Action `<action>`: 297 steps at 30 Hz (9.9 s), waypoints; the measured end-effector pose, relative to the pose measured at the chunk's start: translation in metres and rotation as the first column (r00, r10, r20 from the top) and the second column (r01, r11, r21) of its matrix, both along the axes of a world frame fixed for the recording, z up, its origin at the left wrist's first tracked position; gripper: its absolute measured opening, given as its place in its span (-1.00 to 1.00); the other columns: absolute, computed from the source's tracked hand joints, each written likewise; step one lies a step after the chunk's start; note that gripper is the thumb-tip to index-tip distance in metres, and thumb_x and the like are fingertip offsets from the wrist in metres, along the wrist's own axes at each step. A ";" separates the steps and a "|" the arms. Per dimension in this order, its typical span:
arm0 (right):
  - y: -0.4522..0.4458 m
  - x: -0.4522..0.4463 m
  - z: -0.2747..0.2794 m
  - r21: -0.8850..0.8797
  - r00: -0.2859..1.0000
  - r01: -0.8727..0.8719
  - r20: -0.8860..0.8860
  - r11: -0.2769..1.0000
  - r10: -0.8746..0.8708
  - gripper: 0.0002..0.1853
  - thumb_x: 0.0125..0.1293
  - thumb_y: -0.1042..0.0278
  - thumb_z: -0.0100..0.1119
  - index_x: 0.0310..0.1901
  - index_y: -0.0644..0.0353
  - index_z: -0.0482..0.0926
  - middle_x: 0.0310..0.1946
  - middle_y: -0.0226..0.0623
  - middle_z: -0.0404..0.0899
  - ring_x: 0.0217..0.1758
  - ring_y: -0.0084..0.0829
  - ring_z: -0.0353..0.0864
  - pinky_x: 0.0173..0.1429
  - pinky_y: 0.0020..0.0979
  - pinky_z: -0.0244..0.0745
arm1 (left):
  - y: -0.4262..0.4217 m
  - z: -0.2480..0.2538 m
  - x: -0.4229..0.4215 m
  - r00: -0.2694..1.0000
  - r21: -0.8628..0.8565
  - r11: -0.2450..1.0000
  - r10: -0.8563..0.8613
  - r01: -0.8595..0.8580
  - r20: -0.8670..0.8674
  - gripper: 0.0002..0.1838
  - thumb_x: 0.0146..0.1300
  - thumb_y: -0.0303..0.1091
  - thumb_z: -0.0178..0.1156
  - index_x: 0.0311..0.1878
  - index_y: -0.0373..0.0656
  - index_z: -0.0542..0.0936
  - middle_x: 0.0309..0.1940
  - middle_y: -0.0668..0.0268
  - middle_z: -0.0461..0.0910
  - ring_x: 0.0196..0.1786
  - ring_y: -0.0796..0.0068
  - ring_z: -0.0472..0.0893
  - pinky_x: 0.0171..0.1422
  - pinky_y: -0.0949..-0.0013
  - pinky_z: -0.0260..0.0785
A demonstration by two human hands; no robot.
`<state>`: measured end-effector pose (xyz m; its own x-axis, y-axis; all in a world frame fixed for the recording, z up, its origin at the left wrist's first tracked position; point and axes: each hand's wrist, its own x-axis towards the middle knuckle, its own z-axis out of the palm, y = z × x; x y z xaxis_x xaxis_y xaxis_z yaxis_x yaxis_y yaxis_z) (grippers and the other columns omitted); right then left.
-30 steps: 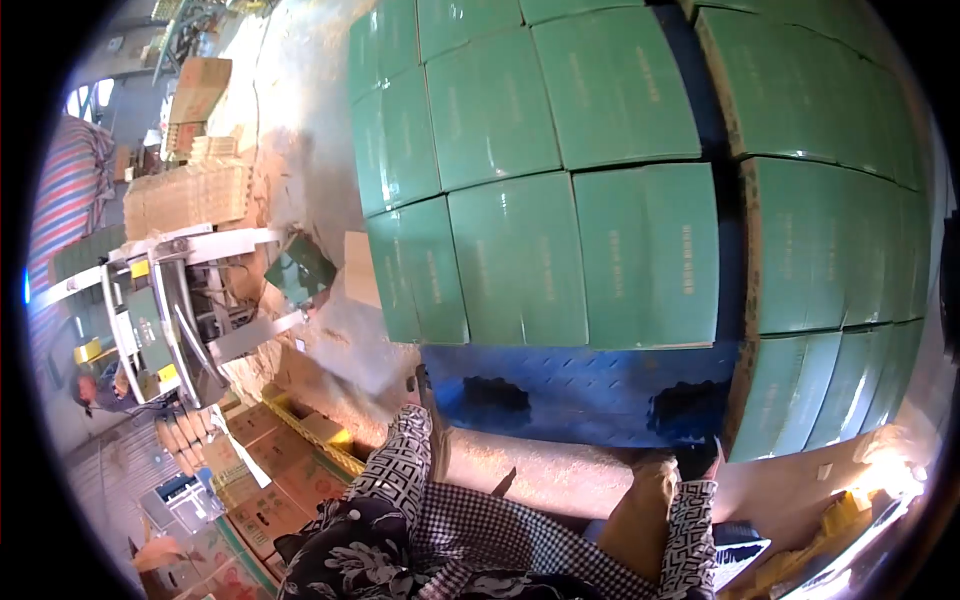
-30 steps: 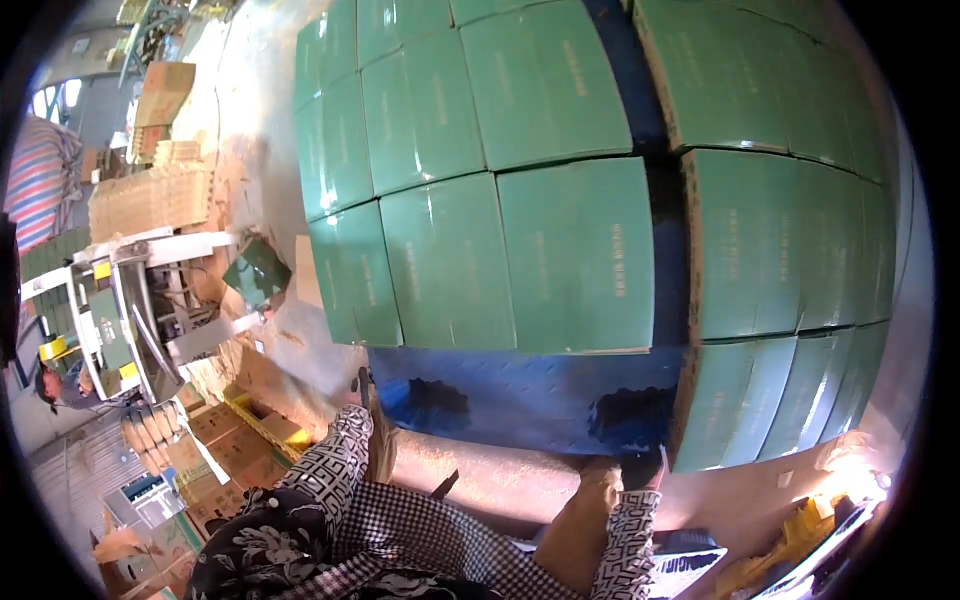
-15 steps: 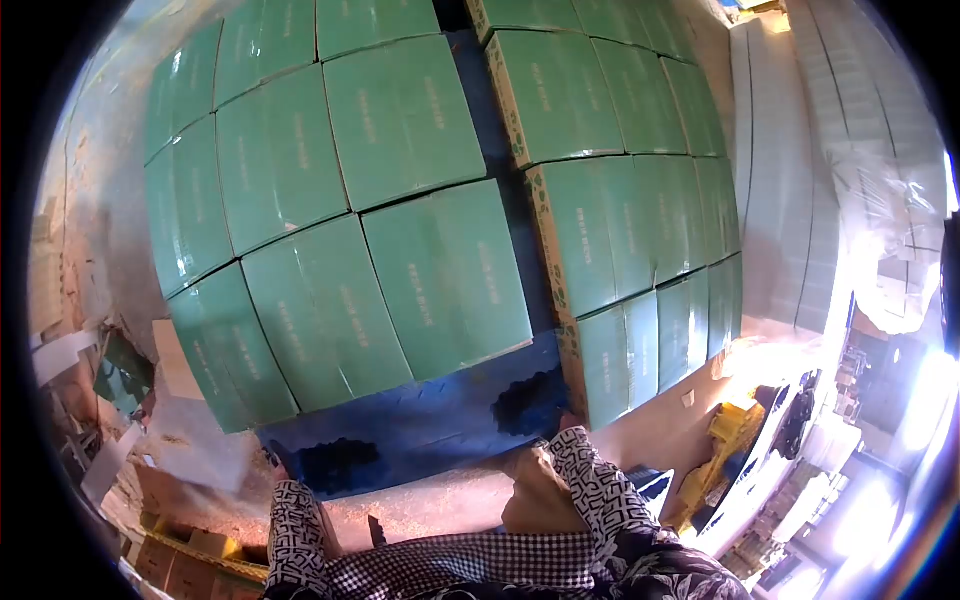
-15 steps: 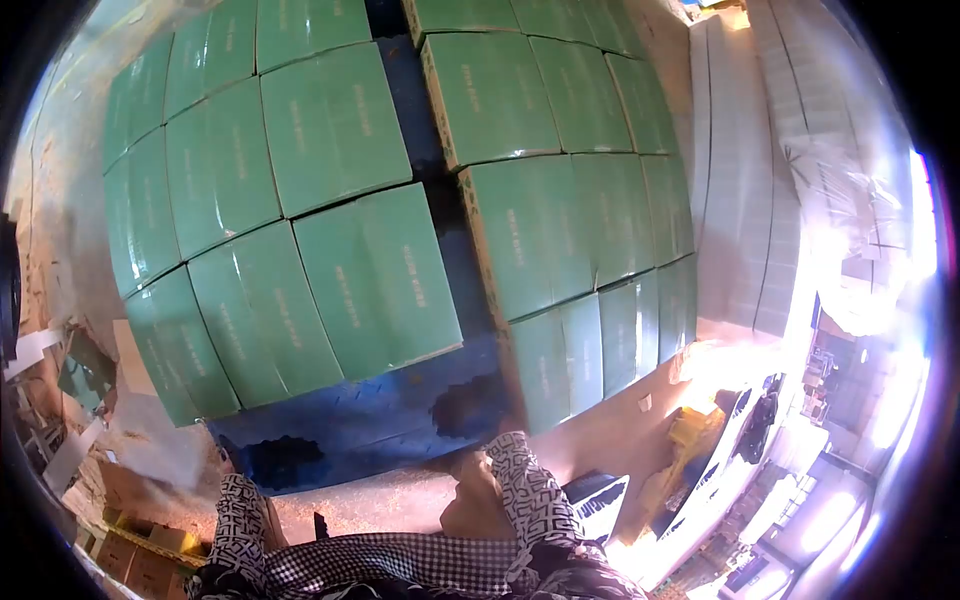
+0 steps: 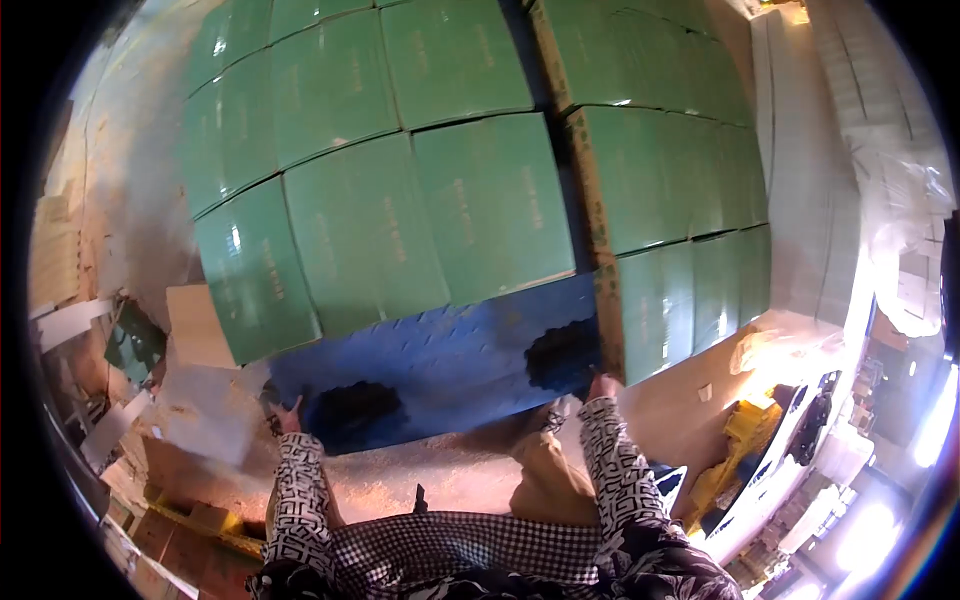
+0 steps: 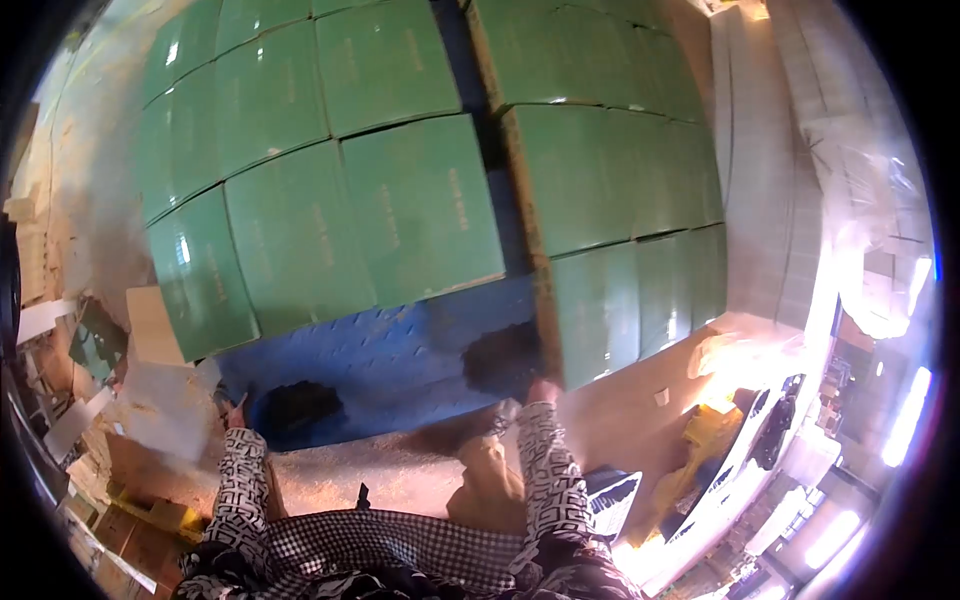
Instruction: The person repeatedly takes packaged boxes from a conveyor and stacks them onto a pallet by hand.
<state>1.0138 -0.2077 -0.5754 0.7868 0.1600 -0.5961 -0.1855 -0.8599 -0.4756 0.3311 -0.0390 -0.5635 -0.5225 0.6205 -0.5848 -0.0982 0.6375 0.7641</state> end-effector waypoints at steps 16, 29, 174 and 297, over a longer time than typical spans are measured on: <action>0.075 -0.110 0.080 0.246 0.741 0.528 -0.602 0.813 -0.299 -0.60 0.21 0.02 0.08 -0.49 0.25 0.55 -0.54 -0.26 0.55 -0.50 -0.42 0.50 -0.39 -0.41 0.42 | 0.049 0.068 0.034 0.564 -0.696 0.627 -0.734 0.349 -0.378 -0.20 -0.09 0.21 0.23 0.02 -0.34 0.36 -0.06 0.06 0.50 0.10 0.10 0.40 0.32 0.04 -0.01; 0.323 -0.628 0.439 0.753 0.233 -0.246 -0.565 0.610 0.792 -0.20 0.24 -0.26 -0.18 0.37 -0.11 -0.26 0.34 -0.11 -0.03 0.32 -0.14 0.10 0.31 -0.15 0.09 | -0.054 0.317 -0.132 0.889 0.057 0.969 0.198 -0.242 0.412 -0.71 0.23 -0.39 0.06 -0.06 -0.39 0.47 -0.22 0.13 0.57 -0.27 0.35 0.60 -0.16 0.41 0.48; 0.311 -0.620 0.695 0.915 0.416 -0.296 -0.134 0.273 0.899 0.17 -0.21 0.46 0.46 0.33 0.31 -0.24 0.23 -0.11 0.14 0.28 -0.31 0.16 0.34 -0.37 0.09 | 0.103 0.728 -0.255 0.788 0.215 0.855 0.299 -0.471 0.538 -0.37 0.16 0.20 0.02 0.16 -0.05 0.36 -0.07 0.25 0.53 -0.03 0.18 0.51 0.04 0.11 0.40; -0.003 0.338 0.351 0.640 0.778 0.621 -0.434 0.452 -0.455 -0.51 0.21 0.21 0.13 0.16 0.08 0.27 -0.04 -0.32 0.40 -0.02 -0.37 0.44 -0.10 -0.29 0.48 | 0.443 0.289 1.012 -0.556 -0.481 -0.292 -0.554 0.827 -0.620 -0.45 0.18 -0.05 0.01 0.24 0.03 0.27 0.02 0.09 0.46 0.00 0.13 0.48 0.05 0.24 0.36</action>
